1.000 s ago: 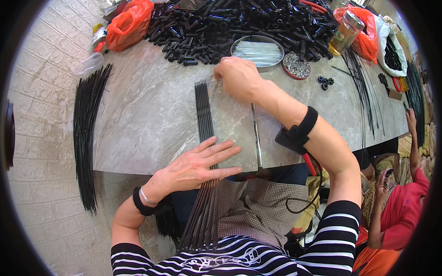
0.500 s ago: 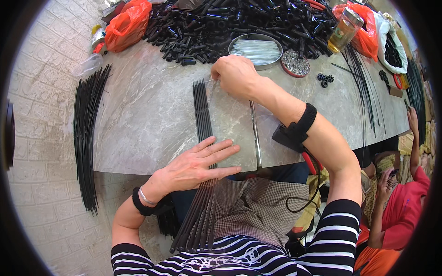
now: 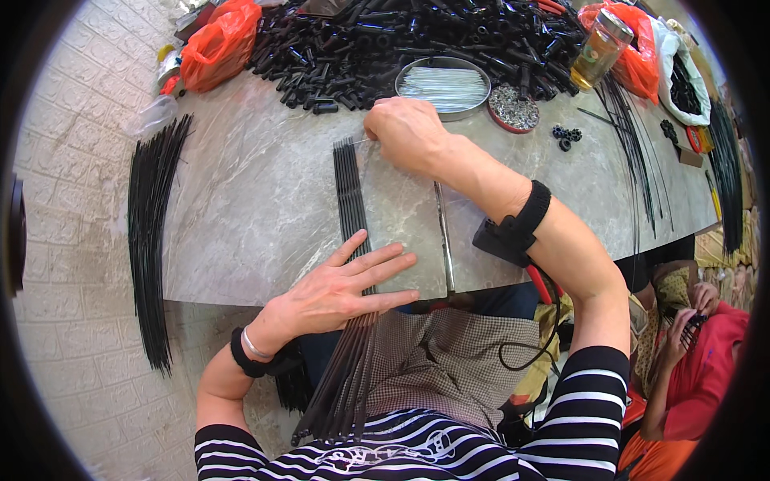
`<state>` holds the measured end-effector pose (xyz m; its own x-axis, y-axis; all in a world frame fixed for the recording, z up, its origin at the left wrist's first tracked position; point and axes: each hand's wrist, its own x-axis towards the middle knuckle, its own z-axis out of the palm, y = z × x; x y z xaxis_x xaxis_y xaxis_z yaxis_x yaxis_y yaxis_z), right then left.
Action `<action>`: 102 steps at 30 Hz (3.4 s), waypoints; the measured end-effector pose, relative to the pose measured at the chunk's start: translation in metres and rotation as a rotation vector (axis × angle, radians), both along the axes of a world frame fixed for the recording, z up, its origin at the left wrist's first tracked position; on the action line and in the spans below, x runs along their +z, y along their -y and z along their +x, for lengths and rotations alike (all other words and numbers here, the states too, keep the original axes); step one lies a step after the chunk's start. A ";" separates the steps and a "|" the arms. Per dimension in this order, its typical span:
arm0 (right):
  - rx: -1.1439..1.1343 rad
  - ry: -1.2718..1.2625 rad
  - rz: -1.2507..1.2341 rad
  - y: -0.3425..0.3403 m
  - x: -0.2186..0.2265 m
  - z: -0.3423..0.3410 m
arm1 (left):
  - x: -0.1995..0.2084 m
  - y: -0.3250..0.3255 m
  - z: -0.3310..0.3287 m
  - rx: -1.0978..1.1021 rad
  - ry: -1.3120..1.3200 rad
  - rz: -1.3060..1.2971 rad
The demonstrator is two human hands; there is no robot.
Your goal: Assembling umbrella ribs into plastic connectors using pliers and wire.
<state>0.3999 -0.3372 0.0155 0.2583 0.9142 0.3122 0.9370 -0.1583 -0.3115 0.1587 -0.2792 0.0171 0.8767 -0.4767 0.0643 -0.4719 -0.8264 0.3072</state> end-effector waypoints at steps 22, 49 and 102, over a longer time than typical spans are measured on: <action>0.016 0.092 -0.044 -0.016 -0.001 -0.013 | 0.000 -0.001 0.001 -0.006 0.003 -0.053; 0.107 -0.038 -0.044 -0.012 -0.001 -0.001 | 0.000 0.001 -0.001 0.040 0.002 0.037; 0.078 -0.160 -0.019 -0.021 -0.008 -0.009 | -0.002 0.001 0.000 0.033 -0.011 0.028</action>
